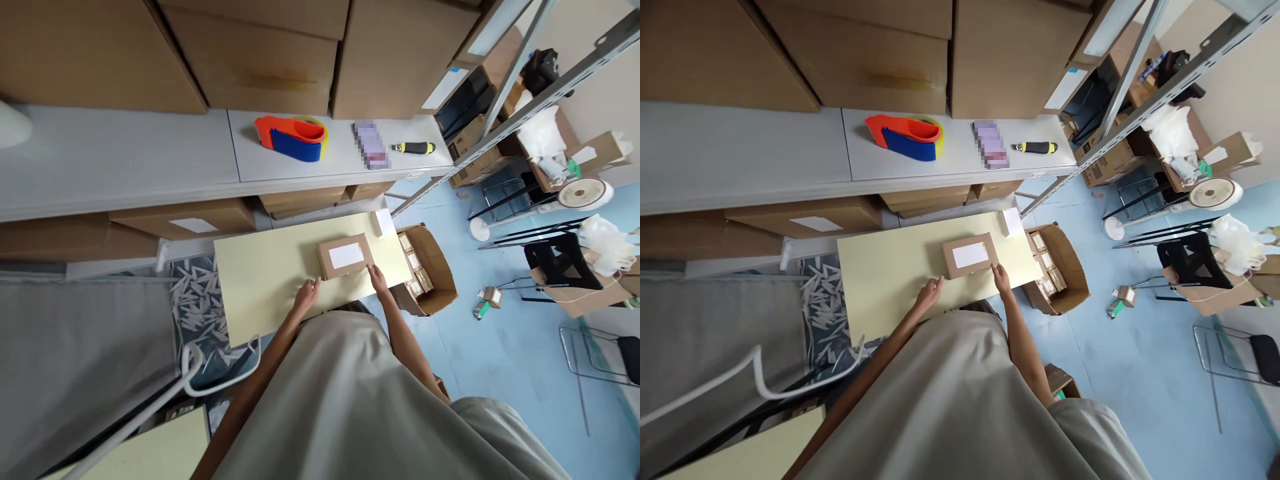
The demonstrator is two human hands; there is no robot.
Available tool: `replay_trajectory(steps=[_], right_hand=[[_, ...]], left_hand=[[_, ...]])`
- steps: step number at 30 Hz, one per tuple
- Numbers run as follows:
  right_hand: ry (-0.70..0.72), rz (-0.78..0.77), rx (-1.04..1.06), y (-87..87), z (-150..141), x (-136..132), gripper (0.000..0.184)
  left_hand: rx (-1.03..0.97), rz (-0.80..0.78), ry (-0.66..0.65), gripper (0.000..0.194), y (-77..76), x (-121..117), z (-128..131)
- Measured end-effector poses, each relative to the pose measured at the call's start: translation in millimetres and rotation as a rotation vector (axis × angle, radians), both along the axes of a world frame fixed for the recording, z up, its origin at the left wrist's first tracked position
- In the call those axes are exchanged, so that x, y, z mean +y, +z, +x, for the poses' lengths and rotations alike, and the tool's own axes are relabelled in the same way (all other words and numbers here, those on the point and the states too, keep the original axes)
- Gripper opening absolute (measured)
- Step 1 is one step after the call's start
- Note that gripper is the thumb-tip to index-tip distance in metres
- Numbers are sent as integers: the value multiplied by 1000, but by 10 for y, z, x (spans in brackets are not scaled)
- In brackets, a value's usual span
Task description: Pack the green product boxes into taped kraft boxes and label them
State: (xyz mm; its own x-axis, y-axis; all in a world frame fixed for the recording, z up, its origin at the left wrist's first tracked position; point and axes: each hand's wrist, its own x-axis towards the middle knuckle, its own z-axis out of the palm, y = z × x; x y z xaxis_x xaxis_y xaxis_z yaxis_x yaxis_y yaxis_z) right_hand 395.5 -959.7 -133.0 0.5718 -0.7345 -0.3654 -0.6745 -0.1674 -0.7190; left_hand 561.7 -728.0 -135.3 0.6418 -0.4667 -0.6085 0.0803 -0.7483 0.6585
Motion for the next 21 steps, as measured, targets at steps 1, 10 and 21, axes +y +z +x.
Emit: replay_trajectory(steps=[1,10,21], right_hand=[[-27,25,-16,-8,-23,36,107],[-176,183,-94,144,-190,124,103],[-314,95,-99,693,-847,-132,81]], left_hand=[[-4,-33,-9,30,13,32,-13],[85,-342,252,41,177,-57,-35],[143,-469,178,46,518,-519,-492]])
